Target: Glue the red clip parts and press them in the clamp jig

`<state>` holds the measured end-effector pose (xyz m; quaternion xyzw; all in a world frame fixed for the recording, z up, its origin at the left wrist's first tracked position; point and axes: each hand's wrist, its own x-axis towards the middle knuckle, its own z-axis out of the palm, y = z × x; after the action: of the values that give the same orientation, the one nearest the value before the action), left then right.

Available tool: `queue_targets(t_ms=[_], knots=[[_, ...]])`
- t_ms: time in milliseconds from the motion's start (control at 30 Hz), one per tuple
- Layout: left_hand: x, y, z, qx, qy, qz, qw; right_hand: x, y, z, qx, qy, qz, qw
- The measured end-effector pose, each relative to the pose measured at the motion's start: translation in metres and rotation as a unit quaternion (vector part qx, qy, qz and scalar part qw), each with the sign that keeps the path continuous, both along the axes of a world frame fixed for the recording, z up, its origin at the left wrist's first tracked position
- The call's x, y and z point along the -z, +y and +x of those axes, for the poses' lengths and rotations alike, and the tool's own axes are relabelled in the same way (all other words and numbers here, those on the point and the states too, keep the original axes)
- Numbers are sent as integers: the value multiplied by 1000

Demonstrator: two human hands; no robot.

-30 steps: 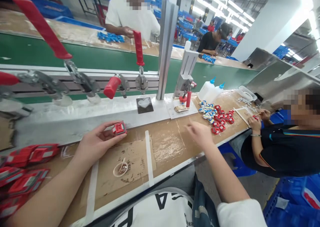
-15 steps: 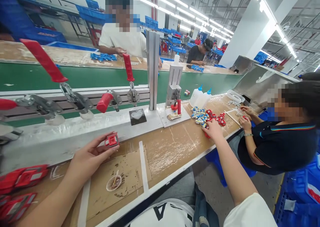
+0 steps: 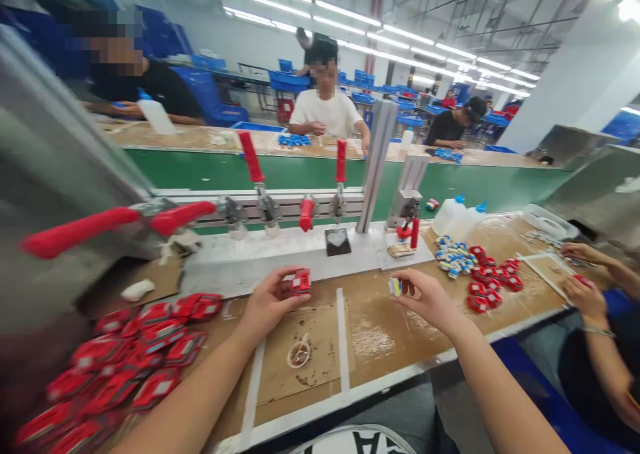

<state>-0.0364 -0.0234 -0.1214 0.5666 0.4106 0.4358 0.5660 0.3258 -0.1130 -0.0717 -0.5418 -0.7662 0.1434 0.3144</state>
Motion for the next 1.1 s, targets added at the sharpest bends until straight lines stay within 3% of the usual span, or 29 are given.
queue_targets(t_ms=[167, 400, 567, 733, 967, 1100], knots=[[1, -4, -4, 13, -15, 12, 1000, -2, 31, -75, -150, 69, 37, 986], [-3, -6, -9, -12, 4, 38, 999, -4, 56, -126, -165, 40, 84, 982], [-6, -6, -11, 24, -3, 67, 997, -14, 64, -133, -193, -49, 134, 971], [-3, -2, -11, 140, -54, 11, 989, -30, 71, -127, -276, -143, 190, 931], [-1, 2, -11, 236, -20, -23, 971, -46, 77, -124, -367, -267, 208, 866], [0, 0, -8, 256, -80, -65, 961, -42, 85, -125, -383, -264, 242, 852]])
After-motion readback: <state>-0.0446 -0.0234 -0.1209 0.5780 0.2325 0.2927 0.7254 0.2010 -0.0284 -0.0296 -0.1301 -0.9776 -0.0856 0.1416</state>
